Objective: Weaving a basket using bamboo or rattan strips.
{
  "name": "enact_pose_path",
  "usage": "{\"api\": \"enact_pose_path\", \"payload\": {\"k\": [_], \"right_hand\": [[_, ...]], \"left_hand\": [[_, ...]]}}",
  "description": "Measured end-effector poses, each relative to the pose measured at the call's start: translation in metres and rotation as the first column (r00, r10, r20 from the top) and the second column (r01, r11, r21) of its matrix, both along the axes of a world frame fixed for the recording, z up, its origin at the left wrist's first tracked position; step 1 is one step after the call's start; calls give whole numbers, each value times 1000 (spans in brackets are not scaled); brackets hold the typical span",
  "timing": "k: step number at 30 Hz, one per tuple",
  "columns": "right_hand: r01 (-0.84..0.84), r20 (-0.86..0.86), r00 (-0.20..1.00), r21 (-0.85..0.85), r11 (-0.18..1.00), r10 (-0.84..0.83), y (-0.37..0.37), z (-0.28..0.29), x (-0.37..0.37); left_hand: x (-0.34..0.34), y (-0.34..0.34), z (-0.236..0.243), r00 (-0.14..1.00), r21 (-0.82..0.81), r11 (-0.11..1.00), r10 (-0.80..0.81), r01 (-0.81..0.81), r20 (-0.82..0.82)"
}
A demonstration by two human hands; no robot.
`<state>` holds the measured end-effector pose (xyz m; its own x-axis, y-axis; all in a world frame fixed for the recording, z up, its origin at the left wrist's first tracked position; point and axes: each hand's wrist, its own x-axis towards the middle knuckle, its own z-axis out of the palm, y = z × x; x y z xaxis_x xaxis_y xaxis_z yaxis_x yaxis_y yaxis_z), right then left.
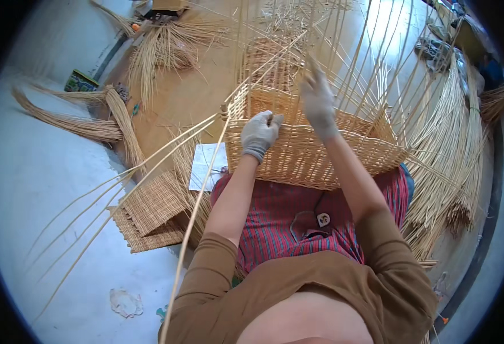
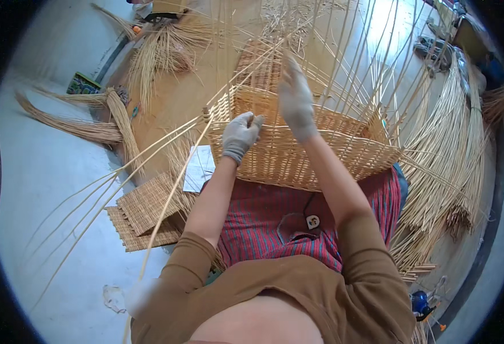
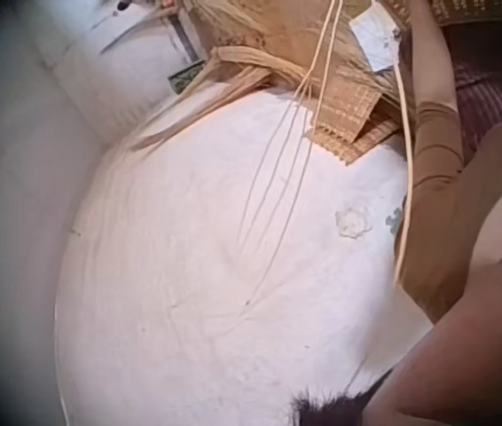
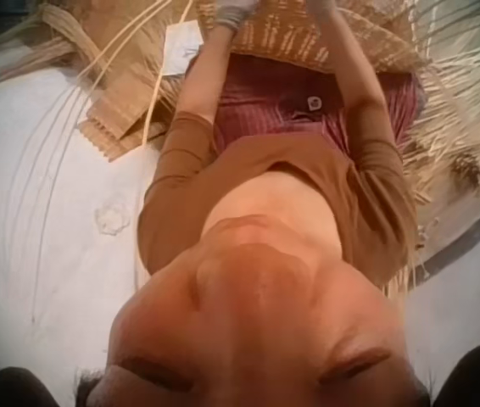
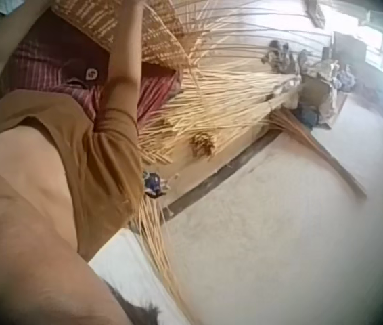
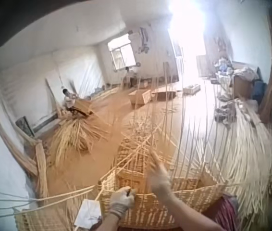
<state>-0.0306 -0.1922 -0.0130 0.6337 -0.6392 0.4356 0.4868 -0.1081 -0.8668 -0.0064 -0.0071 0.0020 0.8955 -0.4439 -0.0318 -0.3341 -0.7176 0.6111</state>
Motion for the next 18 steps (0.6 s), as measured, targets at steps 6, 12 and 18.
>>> {"api": "enact_pose_path", "payload": {"k": [6,12,18], "right_hand": [[-185,283,954,309,933,95,-36,-52,-62],[-60,-45,995,460,886,91,-15,-73,-141],[-53,-39,997,376,925,73,-20,-73,-165]], "left_hand": [[3,5,-2,999,-91,995,-45,43,-27],[-12,-22,-9,993,-231,970,56,-79,-107],[-31,-34,-15,923,-720,584,164,-375,-349]]}}
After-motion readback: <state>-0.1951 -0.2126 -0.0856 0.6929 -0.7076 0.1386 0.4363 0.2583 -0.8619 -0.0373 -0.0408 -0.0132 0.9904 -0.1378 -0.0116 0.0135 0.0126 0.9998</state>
